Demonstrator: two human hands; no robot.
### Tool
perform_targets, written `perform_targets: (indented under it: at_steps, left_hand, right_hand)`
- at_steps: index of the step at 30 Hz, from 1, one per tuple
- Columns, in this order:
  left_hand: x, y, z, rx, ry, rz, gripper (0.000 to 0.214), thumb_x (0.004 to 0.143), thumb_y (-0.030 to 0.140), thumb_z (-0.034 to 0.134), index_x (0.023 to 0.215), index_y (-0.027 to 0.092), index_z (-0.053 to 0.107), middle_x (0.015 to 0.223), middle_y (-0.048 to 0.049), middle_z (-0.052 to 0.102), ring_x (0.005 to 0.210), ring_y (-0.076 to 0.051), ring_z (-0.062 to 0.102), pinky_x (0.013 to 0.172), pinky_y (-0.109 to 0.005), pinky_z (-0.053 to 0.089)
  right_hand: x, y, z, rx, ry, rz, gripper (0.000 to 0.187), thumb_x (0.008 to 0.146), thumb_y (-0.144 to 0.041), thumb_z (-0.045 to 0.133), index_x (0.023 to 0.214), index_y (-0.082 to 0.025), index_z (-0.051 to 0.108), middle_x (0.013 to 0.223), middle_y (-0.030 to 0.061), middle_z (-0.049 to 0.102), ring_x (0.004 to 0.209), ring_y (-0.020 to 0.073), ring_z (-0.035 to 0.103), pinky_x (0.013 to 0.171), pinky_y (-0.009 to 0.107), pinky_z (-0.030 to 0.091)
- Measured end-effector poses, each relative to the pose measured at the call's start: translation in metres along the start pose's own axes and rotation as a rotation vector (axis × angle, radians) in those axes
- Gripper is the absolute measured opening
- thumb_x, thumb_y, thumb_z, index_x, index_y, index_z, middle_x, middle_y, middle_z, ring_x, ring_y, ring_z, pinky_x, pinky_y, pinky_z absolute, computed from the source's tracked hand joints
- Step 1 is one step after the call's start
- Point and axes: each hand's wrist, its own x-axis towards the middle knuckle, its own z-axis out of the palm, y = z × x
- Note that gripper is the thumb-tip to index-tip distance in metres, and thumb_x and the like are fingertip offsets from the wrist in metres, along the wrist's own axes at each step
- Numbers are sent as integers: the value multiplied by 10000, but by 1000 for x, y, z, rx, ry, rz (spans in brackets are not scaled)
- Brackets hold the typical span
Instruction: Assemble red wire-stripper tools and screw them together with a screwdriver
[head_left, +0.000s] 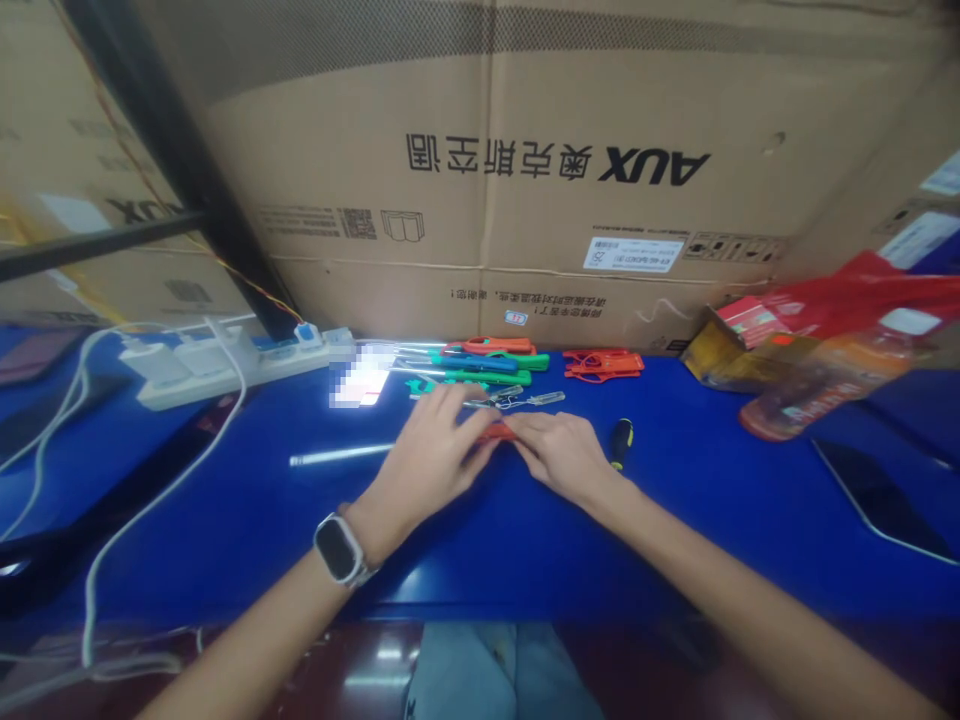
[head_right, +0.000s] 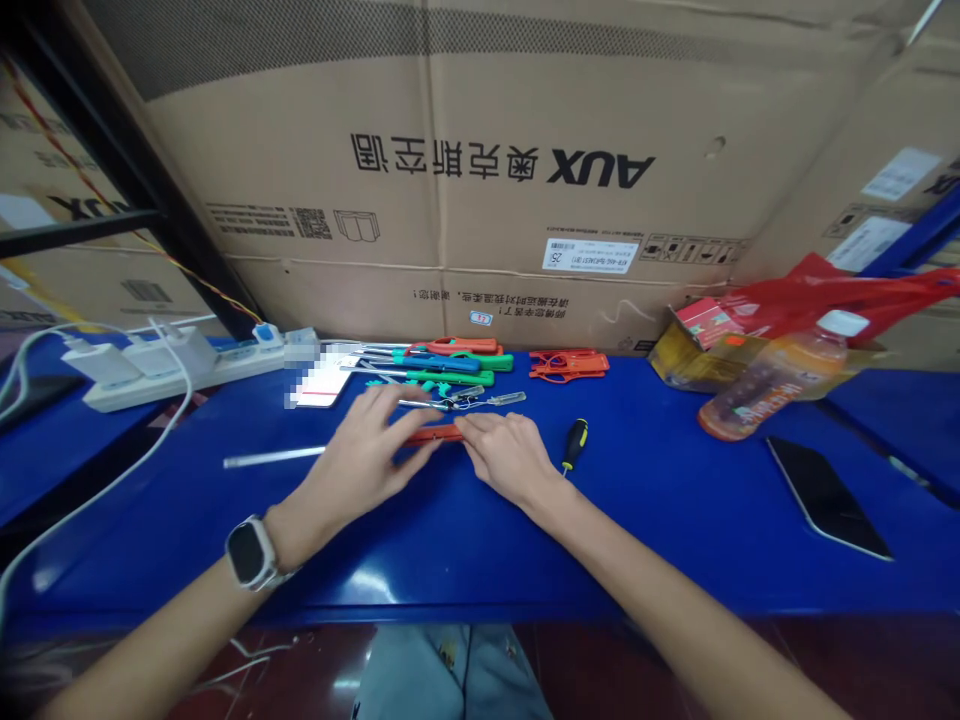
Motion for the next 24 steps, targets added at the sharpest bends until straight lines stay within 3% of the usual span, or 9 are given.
perform_targets:
  at_steps: [2, 5, 9, 12, 14, 17, 20, 24]
  left_hand:
    - [9, 3, 10, 39, -151, 20, 246, 933, 267, 577, 1165, 215, 641, 1216, -108, 638, 1106, -289, 580, 925, -432, 461]
    - [15, -2, 24, -34, -312, -52, 211, 969, 245, 521, 1087, 218, 694, 1008, -78, 684, 905, -234, 648, 813, -354, 498]
    - [13, -9, 35, -131, -291, -111, 224, 973, 249, 521, 968, 214, 742, 951, -74, 671, 833, -200, 654, 750, -303, 503]
    - [10, -11, 37, -132, -278, -106, 233, 967, 241, 525, 939, 209, 754, 968, -78, 667, 849, -200, 658, 768, -308, 510]
    - [10, -11, 37, -111, -266, -104, 214, 956, 257, 545, 958, 207, 753, 1021, -83, 674, 875, -210, 661, 773, -320, 516]
    - [17, -9, 37, -57, -234, -81, 194, 923, 327, 603, 988, 205, 740, 1085, -90, 674, 934, -246, 652, 799, -361, 520]
    - [34, -5, 39, -51, -240, -53, 265, 889, 409, 648, 1042, 203, 717, 1094, -95, 675, 988, -278, 641, 851, -398, 507]
    - [55, -2, 52, -63, -303, -13, 449, 862, 541, 646, 1142, 192, 675, 1125, -112, 670, 1039, -300, 628, 870, -404, 488]
  right_hand:
    - [0, -5, 2, -63, -28, 2, 359, 991, -211, 443, 1283, -213, 652, 1334, 89, 659, 1258, 245, 594, 885, 362, 482]
    - [1, -6, 6, -104, -32, -7, 368, 1000, -190, 407, 1283, -201, 643, 1357, 93, 643, 1369, 242, 488, 894, 377, 461]
    - [-1, -3, 9, -94, -17, -70, 407, 1010, -186, 370, 1358, -160, 578, 1435, 122, 572, 1429, 259, 402, 971, 431, 402]
    - [-10, 1, 6, -24, 31, -46, 448, 1011, -217, 367, 1436, -147, 494, 1500, 140, 499, 1411, 256, 413, 986, 421, 392]
    - [-20, 7, 0, 13, 125, 66, 454, 1005, -225, 365, 1440, -174, 487, 1462, 140, 536, 1323, 254, 495, 959, 394, 407]
    - [-38, 18, -10, 23, 242, 352, 330, 972, -265, 427, 1238, -192, 608, 1186, 125, 679, 1056, 253, 634, 829, 351, 439]
    - [-54, 27, -19, -2, 174, 606, 205, 932, -359, 502, 1020, -202, 600, 890, 86, 708, 807, 256, 675, 655, 324, 407]
    - [-64, 32, -23, -67, 37, 765, 243, 914, -424, 533, 1002, -198, 556, 777, 99, 702, 744, 299, 693, 611, 326, 372]
